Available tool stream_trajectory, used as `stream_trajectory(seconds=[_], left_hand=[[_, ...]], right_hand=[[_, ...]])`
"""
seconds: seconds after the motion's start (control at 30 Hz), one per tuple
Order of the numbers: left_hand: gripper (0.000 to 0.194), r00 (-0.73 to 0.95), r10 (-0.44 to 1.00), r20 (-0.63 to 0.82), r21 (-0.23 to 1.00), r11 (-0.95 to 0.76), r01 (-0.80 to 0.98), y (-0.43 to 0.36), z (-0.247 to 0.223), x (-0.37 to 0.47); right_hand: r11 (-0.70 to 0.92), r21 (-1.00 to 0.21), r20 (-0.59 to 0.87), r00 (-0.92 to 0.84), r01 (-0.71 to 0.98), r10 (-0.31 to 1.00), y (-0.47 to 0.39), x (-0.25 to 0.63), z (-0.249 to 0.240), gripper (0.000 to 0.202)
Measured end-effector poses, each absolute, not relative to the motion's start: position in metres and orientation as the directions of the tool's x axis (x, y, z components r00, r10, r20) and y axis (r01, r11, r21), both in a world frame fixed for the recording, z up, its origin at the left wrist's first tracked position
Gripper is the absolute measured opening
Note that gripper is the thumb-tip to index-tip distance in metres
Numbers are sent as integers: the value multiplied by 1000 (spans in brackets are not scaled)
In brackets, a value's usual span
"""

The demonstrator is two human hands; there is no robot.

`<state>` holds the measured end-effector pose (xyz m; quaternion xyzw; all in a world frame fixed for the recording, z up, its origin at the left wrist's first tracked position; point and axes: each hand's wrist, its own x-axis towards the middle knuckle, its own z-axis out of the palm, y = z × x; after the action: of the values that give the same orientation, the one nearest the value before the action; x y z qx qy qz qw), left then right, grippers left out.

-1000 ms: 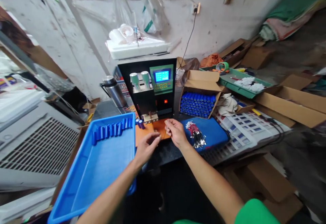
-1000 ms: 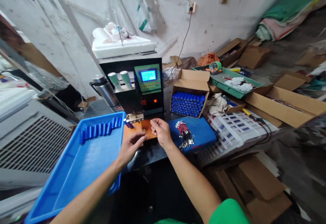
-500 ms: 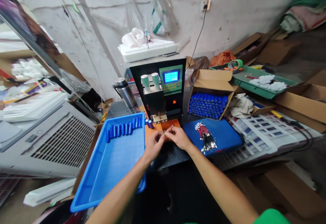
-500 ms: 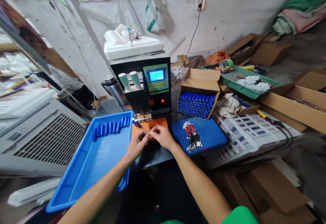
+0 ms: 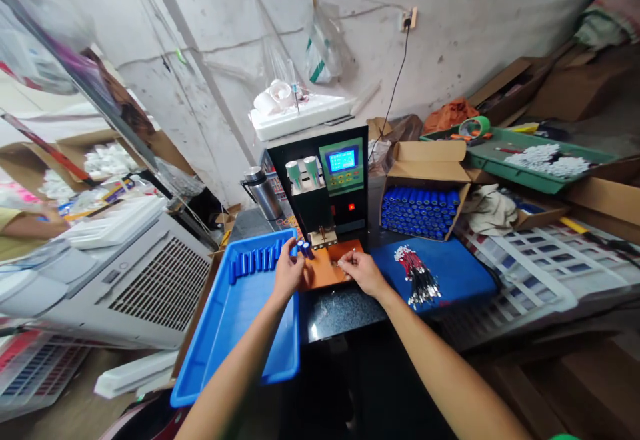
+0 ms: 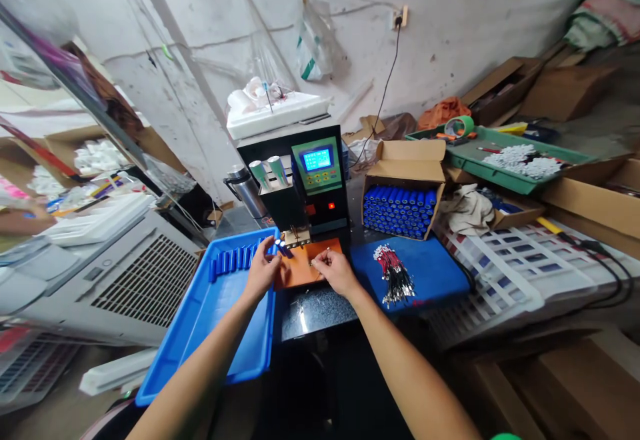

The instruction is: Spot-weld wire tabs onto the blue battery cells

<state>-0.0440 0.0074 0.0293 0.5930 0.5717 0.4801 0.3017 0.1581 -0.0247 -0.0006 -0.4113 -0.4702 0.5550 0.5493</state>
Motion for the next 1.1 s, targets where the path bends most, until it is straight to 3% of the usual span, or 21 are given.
stream_trajectory(seconds=[0.1,0.2,0.3,0.47,0.57,0.7,0.9,1.1], left_hand=[[53,17,988,152,911,-147,386,16,28,-46],[40,31,981,193,885,-187,425,19,28,-45],[28,-47,970,239,854,-187,486,17,27,-45],[25,-247,886,392,825,-219,521,-2,29,-45],[26,-83,901,425,795,-327,511,-18,33,-33],[21,102,945,311,805,-319,500,-26,33,-6],[27,143,964,223,888,-262,378,-15,24,9],[29,143,963,227,899,-264,348,-14,21,7]], right_hand=[[53,-973,68,-57,-224,996,-25,157,0,30],[64,-971,79,-53,-230,996,-25,158,1,28],[53,-966,67,-46,-254,997,-25,158,2,30],[32,-960,34,-1,-279,999,-22,156,2,32],[41,-963,31,40,-267,999,-19,154,1,32],[47,-963,28,73,-266,997,-18,153,0,34],[75,-947,39,119,-314,992,-16,151,2,32],[118,-965,84,149,-234,985,-7,146,8,27]])
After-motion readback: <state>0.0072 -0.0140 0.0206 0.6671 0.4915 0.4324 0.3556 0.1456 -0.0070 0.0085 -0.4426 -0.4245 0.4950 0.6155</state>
